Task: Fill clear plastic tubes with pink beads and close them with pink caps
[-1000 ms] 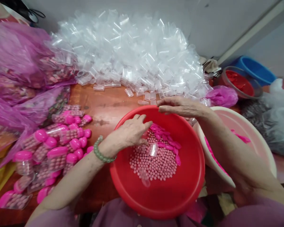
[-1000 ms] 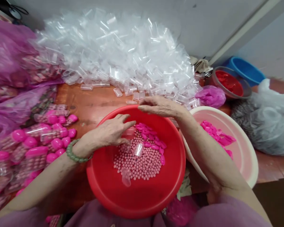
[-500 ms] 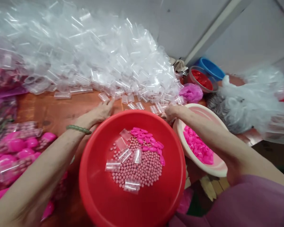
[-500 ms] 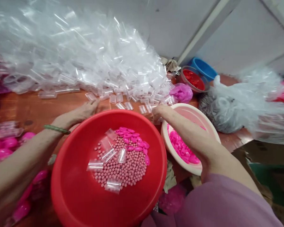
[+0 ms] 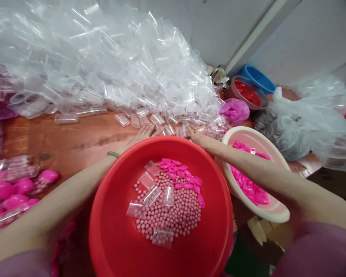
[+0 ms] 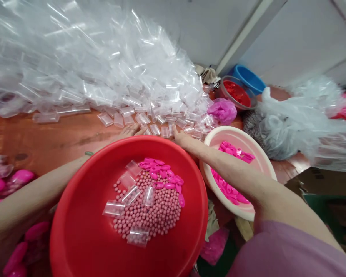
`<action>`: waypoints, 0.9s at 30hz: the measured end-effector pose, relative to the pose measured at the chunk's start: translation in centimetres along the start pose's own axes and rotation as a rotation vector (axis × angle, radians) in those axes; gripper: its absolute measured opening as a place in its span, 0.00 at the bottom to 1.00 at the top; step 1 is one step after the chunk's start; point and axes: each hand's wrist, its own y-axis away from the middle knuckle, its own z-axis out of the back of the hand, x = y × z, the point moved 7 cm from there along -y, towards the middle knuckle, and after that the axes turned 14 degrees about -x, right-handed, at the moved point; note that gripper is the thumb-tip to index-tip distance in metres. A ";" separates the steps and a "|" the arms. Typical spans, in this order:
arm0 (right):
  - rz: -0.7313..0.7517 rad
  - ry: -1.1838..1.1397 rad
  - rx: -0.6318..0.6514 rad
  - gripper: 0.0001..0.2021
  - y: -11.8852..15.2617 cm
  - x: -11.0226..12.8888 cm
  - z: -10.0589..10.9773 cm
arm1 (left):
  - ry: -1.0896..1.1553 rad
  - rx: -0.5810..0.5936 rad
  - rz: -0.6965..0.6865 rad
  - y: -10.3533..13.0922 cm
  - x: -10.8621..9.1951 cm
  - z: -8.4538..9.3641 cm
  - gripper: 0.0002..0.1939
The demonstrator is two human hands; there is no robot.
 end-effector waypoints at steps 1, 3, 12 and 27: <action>-0.013 0.015 0.010 0.44 -0.6 0.1 -0.4 | -0.015 0.006 0.006 -0.7 0.1 -0.7 0.34; -0.048 0.051 0.039 0.49 -1.7 0.1 -1.0 | -0.038 0.032 -0.009 -2.0 0.2 -2.2 0.37; -0.112 0.124 0.087 0.41 -4.9 -0.1 -1.2 | -0.173 -0.004 -0.136 -5.0 -0.7 -3.9 0.30; -0.008 -0.242 0.028 0.25 -4.2 1.9 -0.6 | 0.011 -0.223 -0.099 -7.7 -0.6 -2.6 0.24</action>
